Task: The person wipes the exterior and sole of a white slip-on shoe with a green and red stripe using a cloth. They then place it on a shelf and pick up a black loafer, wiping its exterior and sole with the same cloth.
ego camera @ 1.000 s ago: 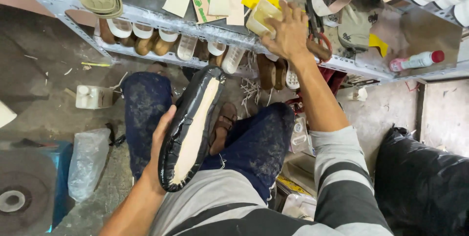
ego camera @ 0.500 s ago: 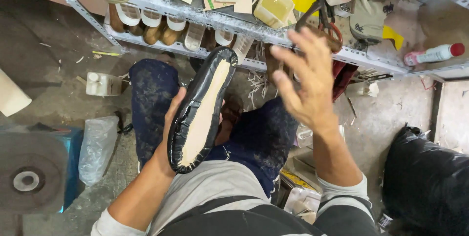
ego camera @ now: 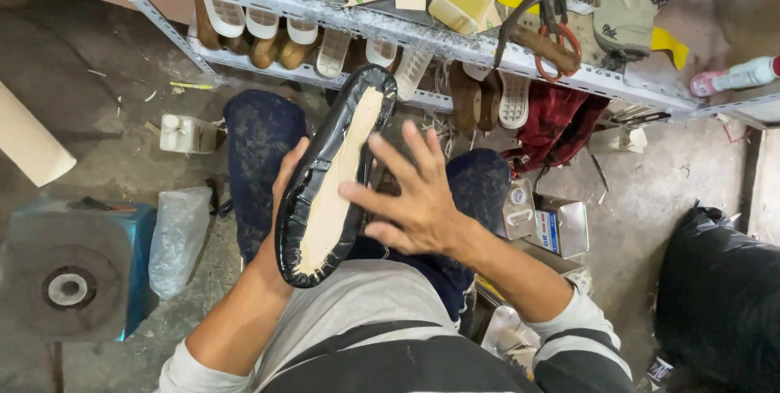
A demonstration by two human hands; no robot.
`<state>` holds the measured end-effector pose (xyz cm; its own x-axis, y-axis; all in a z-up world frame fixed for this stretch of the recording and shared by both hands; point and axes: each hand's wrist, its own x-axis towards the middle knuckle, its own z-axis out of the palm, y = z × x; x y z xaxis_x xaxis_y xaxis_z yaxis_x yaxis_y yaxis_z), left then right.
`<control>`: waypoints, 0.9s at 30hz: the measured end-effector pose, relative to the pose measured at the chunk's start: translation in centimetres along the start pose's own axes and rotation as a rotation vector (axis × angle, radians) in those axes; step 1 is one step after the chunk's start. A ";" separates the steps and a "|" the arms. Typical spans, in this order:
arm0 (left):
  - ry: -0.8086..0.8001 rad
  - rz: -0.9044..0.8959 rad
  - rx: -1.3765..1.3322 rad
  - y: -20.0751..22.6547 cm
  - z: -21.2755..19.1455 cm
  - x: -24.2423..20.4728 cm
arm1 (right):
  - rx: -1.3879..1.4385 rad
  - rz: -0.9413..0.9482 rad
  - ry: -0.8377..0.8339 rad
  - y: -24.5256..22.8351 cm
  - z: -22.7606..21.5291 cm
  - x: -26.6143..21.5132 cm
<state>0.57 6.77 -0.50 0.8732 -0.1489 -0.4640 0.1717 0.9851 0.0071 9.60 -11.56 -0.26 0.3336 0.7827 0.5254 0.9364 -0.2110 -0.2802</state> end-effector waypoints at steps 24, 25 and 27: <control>-0.077 0.026 -0.116 -0.2 -1.1 2.0 | 0.037 0.156 -0.066 -0.5 -0.2 3.5; -0.096 0.075 -0.065 -0.1 -2.1 2.8 | 0.101 0.147 -0.108 -1.3 0.0 3.3; -0.110 0.150 0.003 -0.1 -3.3 3.0 | 0.112 0.102 -0.127 -2.4 0.3 2.0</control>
<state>1.67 6.48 -4.87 0.9339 -0.0086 -0.3575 0.0366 0.9968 0.0715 7.94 -9.33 1.25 0.4035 0.8295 0.3862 0.8782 -0.2325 -0.4181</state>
